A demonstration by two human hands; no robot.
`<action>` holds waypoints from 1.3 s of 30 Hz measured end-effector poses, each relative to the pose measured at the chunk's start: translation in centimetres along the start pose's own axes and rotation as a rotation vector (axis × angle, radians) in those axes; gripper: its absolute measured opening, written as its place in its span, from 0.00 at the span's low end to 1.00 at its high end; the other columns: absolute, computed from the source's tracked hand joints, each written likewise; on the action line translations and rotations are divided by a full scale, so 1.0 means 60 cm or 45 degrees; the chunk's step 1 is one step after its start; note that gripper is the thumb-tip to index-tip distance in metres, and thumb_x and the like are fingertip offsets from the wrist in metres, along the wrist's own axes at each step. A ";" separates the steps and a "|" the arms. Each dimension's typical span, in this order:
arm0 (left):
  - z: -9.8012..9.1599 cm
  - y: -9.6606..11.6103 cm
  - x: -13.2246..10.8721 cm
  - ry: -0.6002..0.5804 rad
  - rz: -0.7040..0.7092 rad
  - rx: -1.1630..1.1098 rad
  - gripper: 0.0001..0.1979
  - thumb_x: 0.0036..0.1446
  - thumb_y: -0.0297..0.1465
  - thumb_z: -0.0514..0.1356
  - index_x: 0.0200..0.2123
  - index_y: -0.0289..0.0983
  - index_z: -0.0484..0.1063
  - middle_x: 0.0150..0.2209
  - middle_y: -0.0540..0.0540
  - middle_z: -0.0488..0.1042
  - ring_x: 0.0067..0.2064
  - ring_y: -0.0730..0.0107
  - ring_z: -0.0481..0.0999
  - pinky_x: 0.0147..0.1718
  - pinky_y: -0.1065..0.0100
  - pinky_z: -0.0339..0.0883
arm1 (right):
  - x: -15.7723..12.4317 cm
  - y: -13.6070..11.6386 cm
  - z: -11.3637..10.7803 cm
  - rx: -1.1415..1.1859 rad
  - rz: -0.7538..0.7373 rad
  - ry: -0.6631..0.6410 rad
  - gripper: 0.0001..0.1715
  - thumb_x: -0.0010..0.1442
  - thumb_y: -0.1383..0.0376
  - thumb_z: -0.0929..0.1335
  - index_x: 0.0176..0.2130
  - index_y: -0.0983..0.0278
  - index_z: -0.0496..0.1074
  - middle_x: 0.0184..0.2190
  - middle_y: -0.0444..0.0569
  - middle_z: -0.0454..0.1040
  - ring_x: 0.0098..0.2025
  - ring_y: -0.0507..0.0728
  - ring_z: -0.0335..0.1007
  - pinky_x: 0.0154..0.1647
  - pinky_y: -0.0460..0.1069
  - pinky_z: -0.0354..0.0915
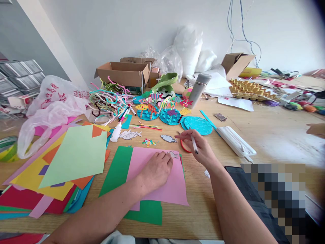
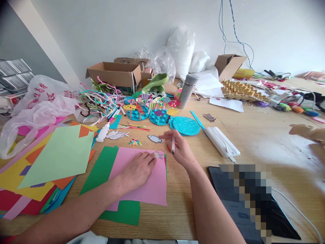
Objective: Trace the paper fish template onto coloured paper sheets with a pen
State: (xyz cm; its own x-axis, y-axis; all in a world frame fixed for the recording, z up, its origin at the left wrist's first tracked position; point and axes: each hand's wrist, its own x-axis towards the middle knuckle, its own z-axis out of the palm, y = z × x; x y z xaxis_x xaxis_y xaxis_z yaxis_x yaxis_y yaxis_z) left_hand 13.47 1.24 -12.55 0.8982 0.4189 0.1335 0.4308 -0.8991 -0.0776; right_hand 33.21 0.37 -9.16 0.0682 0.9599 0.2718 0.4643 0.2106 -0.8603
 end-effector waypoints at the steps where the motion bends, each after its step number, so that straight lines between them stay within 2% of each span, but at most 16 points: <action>1: -0.002 0.001 0.000 -0.001 -0.004 -0.008 0.16 0.59 0.23 0.52 0.51 0.28 0.67 0.50 0.37 0.70 0.48 0.58 0.68 0.46 0.60 0.62 | 0.000 -0.005 0.001 0.059 0.023 -0.002 0.12 0.63 0.56 0.62 0.43 0.60 0.64 0.42 0.53 0.78 0.45 0.58 0.71 0.45 0.52 0.64; 5: -0.010 0.007 0.000 0.027 -0.056 -0.061 0.14 0.63 0.27 0.50 0.49 0.28 0.68 0.48 0.36 0.71 0.49 0.57 0.68 0.47 0.59 0.62 | 0.001 -0.011 0.013 0.268 0.172 -0.036 0.26 0.65 0.46 0.56 0.49 0.61 0.64 0.37 0.53 0.77 0.38 0.56 0.71 0.40 0.51 0.66; 8: -0.014 0.011 0.001 0.016 -0.108 -0.102 0.15 0.65 0.32 0.50 0.47 0.29 0.70 0.48 0.36 0.72 0.50 0.55 0.67 0.46 0.58 0.62 | 0.004 0.001 0.022 0.412 0.227 0.023 0.32 0.64 0.43 0.55 0.51 0.63 0.66 0.32 0.50 0.74 0.33 0.55 0.69 0.35 0.50 0.66; 13: -0.010 0.016 0.000 -0.008 -0.099 -0.062 0.18 0.65 0.34 0.50 0.50 0.28 0.69 0.49 0.35 0.72 0.49 0.55 0.68 0.44 0.59 0.63 | 0.007 0.024 0.027 0.515 0.288 0.148 0.28 0.62 0.45 0.60 0.41 0.64 0.73 0.28 0.47 0.69 0.28 0.51 0.65 0.31 0.48 0.65; 17: -0.006 0.020 0.001 -0.012 -0.094 -0.023 0.19 0.65 0.35 0.50 0.51 0.27 0.68 0.50 0.34 0.71 0.48 0.56 0.69 0.43 0.60 0.63 | 0.007 0.022 0.031 0.522 0.344 0.116 0.22 0.61 0.49 0.63 0.37 0.64 0.73 0.24 0.45 0.67 0.25 0.51 0.64 0.27 0.47 0.63; 21: -0.009 0.022 0.001 -0.017 -0.109 -0.025 0.19 0.65 0.34 0.50 0.52 0.28 0.67 0.50 0.34 0.71 0.48 0.55 0.69 0.43 0.59 0.63 | 0.005 0.011 0.045 0.450 0.347 0.047 0.15 0.57 0.53 0.66 0.33 0.63 0.69 0.20 0.42 0.67 0.22 0.51 0.64 0.24 0.47 0.62; 26: -0.005 0.025 -0.001 0.021 -0.102 -0.018 0.20 0.64 0.30 0.49 0.55 0.25 0.64 0.51 0.32 0.71 0.47 0.54 0.69 0.41 0.58 0.64 | 0.003 0.016 0.061 0.254 0.344 -0.003 0.18 0.57 0.51 0.67 0.29 0.61 0.64 0.18 0.42 0.67 0.20 0.51 0.62 0.20 0.46 0.59; 33: 0.000 0.028 0.001 0.036 -0.141 -0.077 0.17 0.63 0.31 0.52 0.50 0.25 0.68 0.50 0.32 0.72 0.49 0.54 0.69 0.42 0.60 0.66 | 0.001 0.036 0.073 0.118 0.361 -0.020 0.20 0.56 0.48 0.67 0.29 0.60 0.63 0.19 0.42 0.66 0.20 0.51 0.61 0.20 0.47 0.57; 39: -0.009 0.030 0.002 -0.023 -0.212 -0.159 0.16 0.63 0.28 0.51 0.50 0.26 0.68 0.47 0.34 0.73 0.43 0.58 0.74 0.36 0.62 0.70 | 0.001 0.041 0.077 0.023 0.354 -0.030 0.21 0.60 0.47 0.63 0.28 0.60 0.61 0.18 0.42 0.66 0.20 0.51 0.60 0.21 0.47 0.57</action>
State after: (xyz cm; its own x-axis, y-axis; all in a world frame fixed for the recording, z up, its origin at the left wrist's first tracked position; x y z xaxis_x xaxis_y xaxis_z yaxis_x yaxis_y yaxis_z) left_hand 14.32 -0.39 -12.16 0.8174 0.5641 0.1165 0.5602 -0.8256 0.0672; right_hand 30.26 1.81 -13.26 0.1698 0.9854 0.0145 0.4152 -0.0581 -0.9079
